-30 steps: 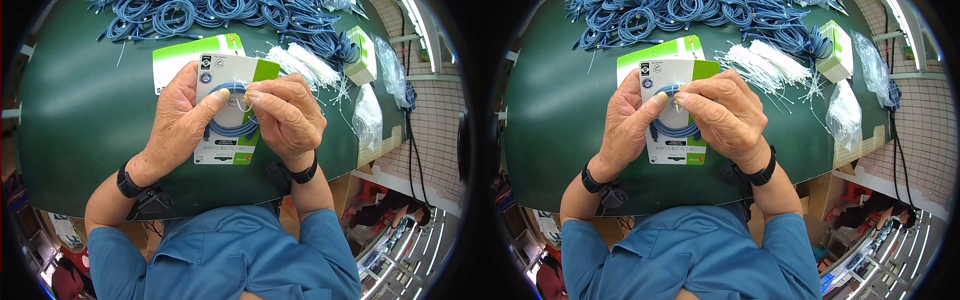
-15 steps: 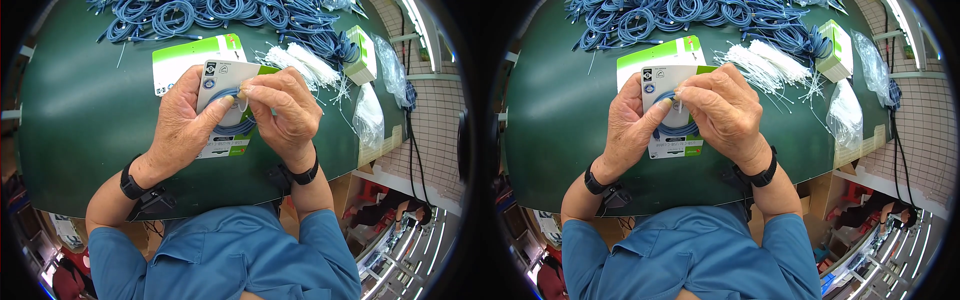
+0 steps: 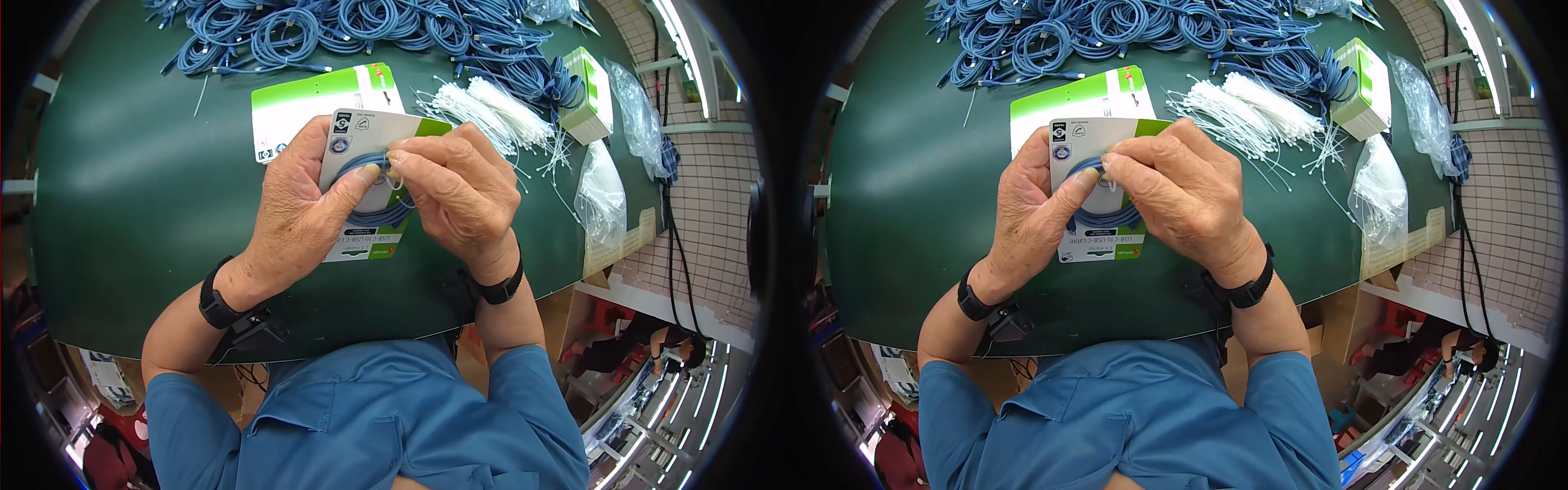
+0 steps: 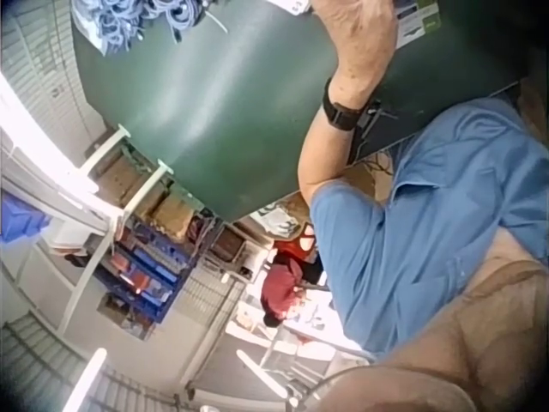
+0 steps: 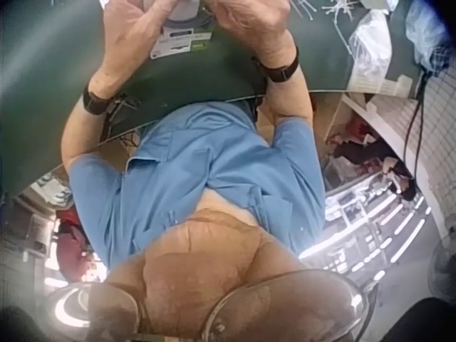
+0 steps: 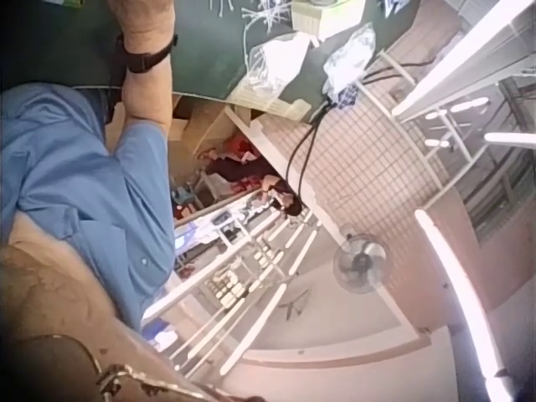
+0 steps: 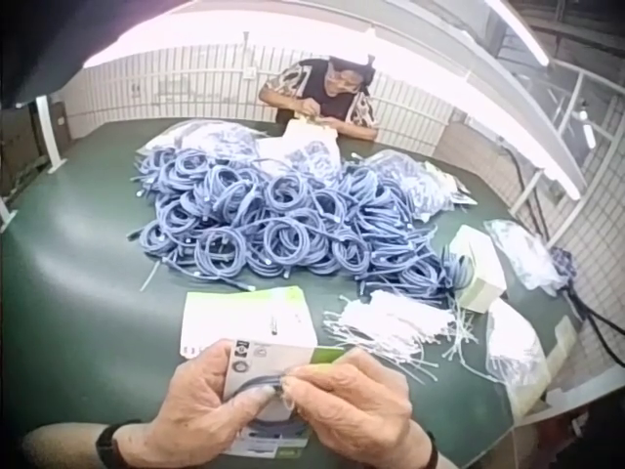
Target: The person packages a coiled cable by placing it onto a cardboard backing and threading a plastic zip tie through the card and around the cable. After pulling the tie tight by hand to secure the cable, the person sets the assembled unit aside.
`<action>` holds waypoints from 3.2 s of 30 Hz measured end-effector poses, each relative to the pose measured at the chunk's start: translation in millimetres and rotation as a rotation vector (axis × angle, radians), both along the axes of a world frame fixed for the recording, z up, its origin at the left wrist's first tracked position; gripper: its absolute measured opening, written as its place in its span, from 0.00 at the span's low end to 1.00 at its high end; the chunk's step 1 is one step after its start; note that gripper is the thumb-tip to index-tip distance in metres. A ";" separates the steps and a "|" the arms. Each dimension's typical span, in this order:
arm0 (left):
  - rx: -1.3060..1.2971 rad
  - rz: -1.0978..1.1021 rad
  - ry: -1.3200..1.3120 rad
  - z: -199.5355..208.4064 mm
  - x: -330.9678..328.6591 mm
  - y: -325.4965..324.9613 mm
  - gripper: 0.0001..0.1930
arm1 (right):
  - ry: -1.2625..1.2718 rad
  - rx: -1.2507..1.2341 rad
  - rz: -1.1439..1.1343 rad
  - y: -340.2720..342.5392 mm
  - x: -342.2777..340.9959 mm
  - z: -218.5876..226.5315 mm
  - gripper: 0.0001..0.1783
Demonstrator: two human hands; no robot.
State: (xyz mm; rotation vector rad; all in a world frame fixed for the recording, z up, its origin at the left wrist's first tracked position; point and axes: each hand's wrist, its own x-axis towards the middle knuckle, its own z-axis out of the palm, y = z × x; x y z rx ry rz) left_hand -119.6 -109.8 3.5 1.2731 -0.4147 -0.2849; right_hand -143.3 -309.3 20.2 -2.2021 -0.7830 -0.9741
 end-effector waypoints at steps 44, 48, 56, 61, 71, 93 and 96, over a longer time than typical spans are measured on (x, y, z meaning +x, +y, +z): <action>-0.031 -0.203 -0.010 23.8 -19.2 5.9 0.21 | 1.040 0.827 0.069 -42.5 22.2 -34.5 0.09; 0.120 -0.327 -0.475 37.2 -24.4 14.1 0.21 | 0.881 0.979 -0.034 -51.0 26.2 -41.2 0.08; -0.035 -0.136 0.024 31.0 -19.6 5.1 0.20 | 1.175 1.040 0.557 -15.8 2.6 -14.2 0.10; 0.024 -0.146 0.005 25.6 -17.9 6.9 0.21 | 1.217 1.122 0.590 -10.7 1.1 -12.7 0.12; 0.033 -0.099 0.074 25.6 -17.6 0.3 0.23 | 0.990 0.874 0.467 -22.2 2.8 -15.8 0.10; -0.139 0.124 0.302 3.8 28.7 11.0 0.20 | 0.957 0.569 0.198 16.0 -7.2 -10.7 0.23; -0.168 0.093 0.309 3.2 26.7 8.2 0.23 | 0.928 0.511 0.183 21.0 -9.3 -16.7 0.25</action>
